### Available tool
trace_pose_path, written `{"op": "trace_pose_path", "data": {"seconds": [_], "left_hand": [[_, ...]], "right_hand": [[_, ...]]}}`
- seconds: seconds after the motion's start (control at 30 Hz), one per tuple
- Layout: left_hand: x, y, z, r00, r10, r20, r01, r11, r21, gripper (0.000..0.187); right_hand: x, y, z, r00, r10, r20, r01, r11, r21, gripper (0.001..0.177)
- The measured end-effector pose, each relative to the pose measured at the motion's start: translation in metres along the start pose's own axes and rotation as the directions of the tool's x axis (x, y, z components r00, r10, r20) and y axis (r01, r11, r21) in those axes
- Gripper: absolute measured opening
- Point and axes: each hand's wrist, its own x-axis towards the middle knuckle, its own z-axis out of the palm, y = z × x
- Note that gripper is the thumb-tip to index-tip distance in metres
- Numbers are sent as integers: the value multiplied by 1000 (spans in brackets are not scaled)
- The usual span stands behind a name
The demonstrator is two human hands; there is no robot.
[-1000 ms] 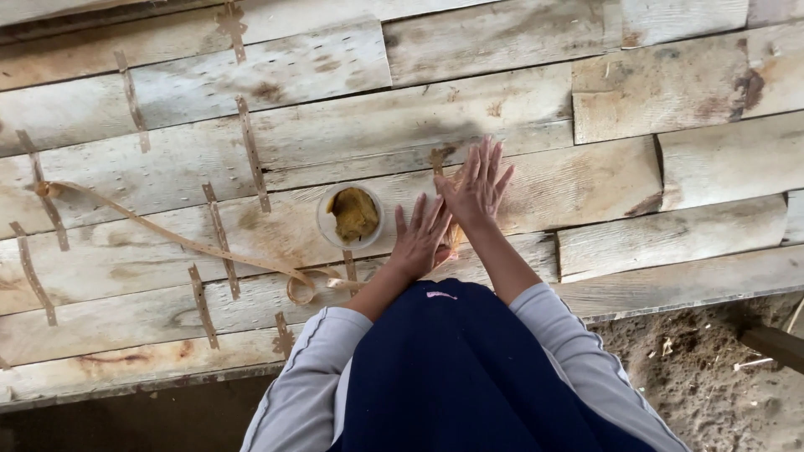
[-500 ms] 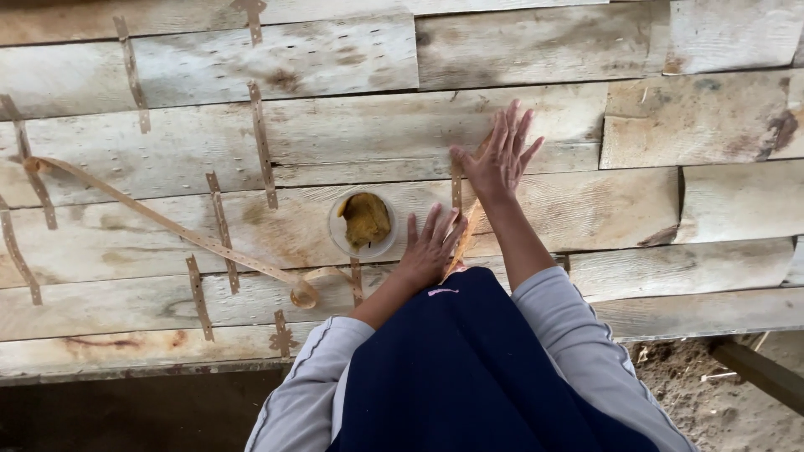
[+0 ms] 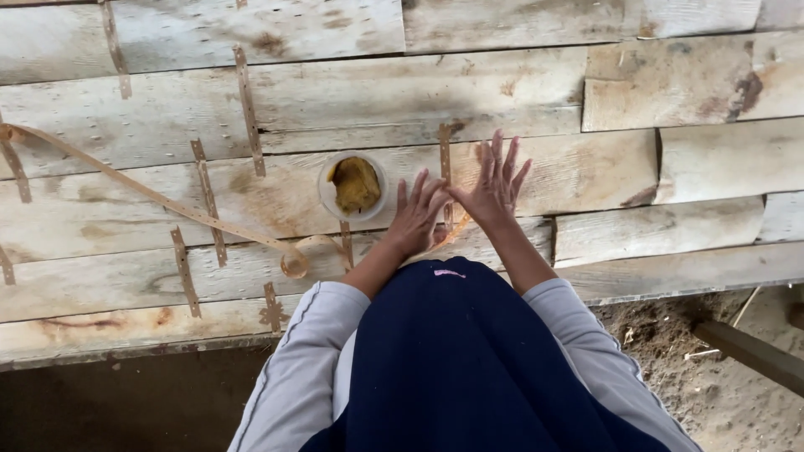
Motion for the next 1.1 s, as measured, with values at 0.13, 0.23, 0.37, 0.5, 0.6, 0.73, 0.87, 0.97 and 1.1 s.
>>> {"op": "trace_pose_path", "data": {"seconds": [0.13,0.23,0.37,0.5,0.6,0.73,0.87,0.97,1.1], "left_hand": [[-3,2,-11,1000,21,-8,-22,996,-82,79],[-4,7,-22,1000,16,-4,-16,995,-102,78],[-12,25,-43,996,-28,-83,10,979,-205,72],[-14,34,-39,972,-100,-213,-54,787,-615,86],[-20,64,-92,959,-264,-104,-55,187,-981,93],[-26,53,-106,987,-140,-77,-83,-39,-996,100],[-41,40,-105,995,-98,28,25,-33,-999,56],[-62,29,-120,982,-162,97,99,7,-995,32],[-118,30,-193,928,-301,222,233,3,-972,30]], "right_hand": [[-34,-13,-5,1000,24,18,-24,1000,3,115],[-62,-7,-4,999,9,48,-10,1000,25,113],[-91,-10,-6,996,36,84,-37,999,11,111],[-107,-24,-24,998,22,52,-29,989,142,92],[-103,-56,-61,1000,10,30,-19,940,340,62],[-98,-96,-113,998,4,66,-46,752,657,43],[-94,-143,-155,1000,5,-11,7,492,871,58],[-80,-154,-156,998,32,-50,35,366,930,58],[-64,-150,-145,989,150,-5,-25,202,979,64]]}}
